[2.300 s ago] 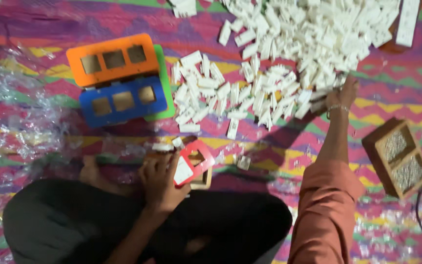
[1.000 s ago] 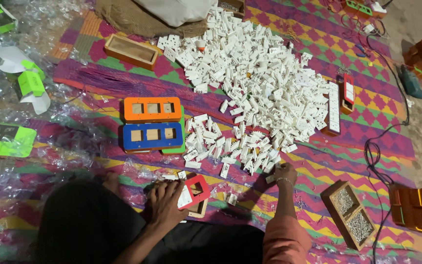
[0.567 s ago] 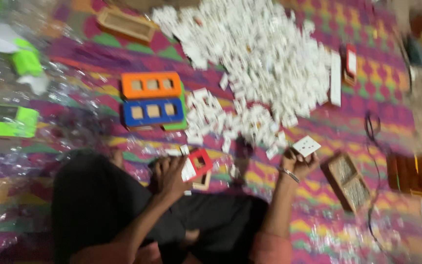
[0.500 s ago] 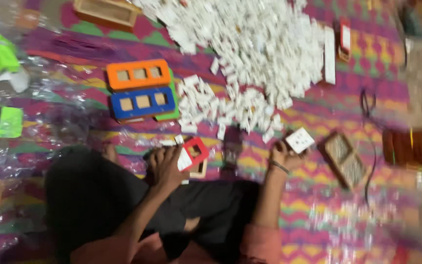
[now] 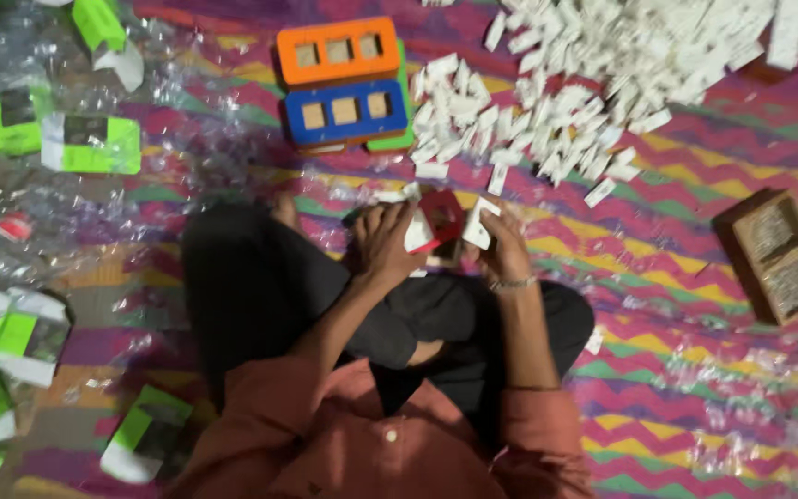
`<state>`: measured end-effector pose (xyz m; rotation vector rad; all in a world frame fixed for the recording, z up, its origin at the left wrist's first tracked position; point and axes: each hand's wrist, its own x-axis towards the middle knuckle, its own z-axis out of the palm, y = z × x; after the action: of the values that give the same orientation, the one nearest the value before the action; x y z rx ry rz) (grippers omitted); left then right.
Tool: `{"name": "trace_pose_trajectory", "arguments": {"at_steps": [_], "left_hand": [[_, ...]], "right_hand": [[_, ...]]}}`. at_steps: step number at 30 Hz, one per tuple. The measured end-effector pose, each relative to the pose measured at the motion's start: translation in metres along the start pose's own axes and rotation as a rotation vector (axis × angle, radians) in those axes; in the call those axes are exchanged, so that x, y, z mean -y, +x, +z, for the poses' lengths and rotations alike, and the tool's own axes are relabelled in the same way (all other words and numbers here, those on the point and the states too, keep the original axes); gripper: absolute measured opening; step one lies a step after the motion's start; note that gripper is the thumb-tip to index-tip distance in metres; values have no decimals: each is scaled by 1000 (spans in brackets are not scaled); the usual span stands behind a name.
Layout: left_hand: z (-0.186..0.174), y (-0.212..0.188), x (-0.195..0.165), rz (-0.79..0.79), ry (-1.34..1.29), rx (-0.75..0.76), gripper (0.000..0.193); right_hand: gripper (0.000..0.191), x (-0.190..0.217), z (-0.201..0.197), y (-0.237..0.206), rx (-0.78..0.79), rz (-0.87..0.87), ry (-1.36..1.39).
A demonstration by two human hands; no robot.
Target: The person sits on a floor mat and assembles electrical switch plates, picking white plastic switch modules from a pile and pressing them into colored plastic frames. They take screws from a wooden box and use a hand tool to tighten the modules into the frames, working on one frame at a time.
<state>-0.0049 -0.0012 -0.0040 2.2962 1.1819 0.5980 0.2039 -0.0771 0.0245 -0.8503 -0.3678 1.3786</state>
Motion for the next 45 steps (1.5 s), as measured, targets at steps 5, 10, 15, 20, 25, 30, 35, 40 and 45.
{"name": "trace_pose_trajectory", "arguments": {"at_steps": [5,10,15,20,25,30,35,40,45], "left_hand": [[6,-3,-1,-17,-13,24,96],[7,-3,0,-27,7,50,97],[6,-1,-2,-43,-3,72,98],[8,-3,0,-59,-24,85,97],[9,-3,1,-60,-12,74,93],[10,-4,2,-54,-28,50,93],[8,-4,1,-41,-32,39,90],[7,-3,0,-41,-30,59,91],[6,-3,-1,-54,-27,82,93]], "right_hand": [[12,-1,-27,-11,-103,-52,-554],[32,-4,-21,-12,-262,-112,-271],[35,10,-16,-14,-253,-54,-45],[27,0,-33,-13,-277,-102,-39],[22,-13,-52,-10,-313,-175,-78],[27,-10,-58,-9,-318,-115,71],[31,-2,-59,-23,99,-208,485],[17,6,-52,-39,536,-235,777],[17,6,-43,-37,416,-271,637]]}}
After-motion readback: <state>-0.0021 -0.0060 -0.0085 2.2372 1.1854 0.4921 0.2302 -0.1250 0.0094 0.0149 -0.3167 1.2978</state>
